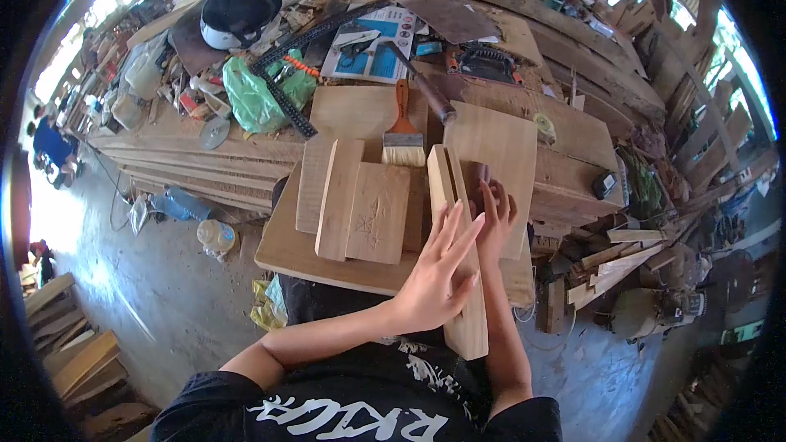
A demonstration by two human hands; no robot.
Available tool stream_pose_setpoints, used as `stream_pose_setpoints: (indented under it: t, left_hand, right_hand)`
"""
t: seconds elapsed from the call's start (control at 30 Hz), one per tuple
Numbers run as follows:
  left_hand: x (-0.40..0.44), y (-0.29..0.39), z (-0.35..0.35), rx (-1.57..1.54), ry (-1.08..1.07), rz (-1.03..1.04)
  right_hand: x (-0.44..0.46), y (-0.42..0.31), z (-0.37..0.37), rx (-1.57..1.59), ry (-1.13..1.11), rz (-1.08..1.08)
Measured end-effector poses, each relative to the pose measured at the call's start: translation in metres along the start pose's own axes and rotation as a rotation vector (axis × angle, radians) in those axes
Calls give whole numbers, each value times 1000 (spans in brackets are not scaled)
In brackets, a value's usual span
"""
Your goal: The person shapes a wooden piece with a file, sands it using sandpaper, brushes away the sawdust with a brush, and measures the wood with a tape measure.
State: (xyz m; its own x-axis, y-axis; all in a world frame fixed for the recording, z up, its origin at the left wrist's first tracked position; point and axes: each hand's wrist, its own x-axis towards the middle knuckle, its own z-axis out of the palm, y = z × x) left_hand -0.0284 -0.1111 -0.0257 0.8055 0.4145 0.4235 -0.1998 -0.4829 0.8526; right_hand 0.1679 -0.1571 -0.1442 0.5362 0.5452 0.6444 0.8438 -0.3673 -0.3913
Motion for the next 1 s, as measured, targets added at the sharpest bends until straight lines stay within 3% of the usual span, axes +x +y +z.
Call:
stream_pose_setpoints:
  t: [0.2, 0.33, 0.43, 0.5, 0.6, 0.7, 1.0]
  left_hand:
    - [-7, -12, -5, -147, 96, -7]
    - [-9, -19, -4, -127, 83, -20]
    - [-10, -26, -7, -91, 76, -56]
    - [-14, -30, -9, -61, 58, -81]
    - [-14, -22, -10, -169, 60, -173]
    - [-17, -31, -5, -226, 74, -196]
    - [-20, -37, 1, -248, 87, -233]
  right_hand:
    - [45, -32, -23, 58, 3, 26]
    - [120, -70, -18, 152, 98, -157]
    - [166, -93, 5, 317, -119, -258]
    - [192, -112, 24, 327, -390, -236]
    - [218, -138, 66, -151, -574, -286]
    - [224, -148, 99, -314, -697, -339]
    - [225, -142, 110, -283, -486, -103]
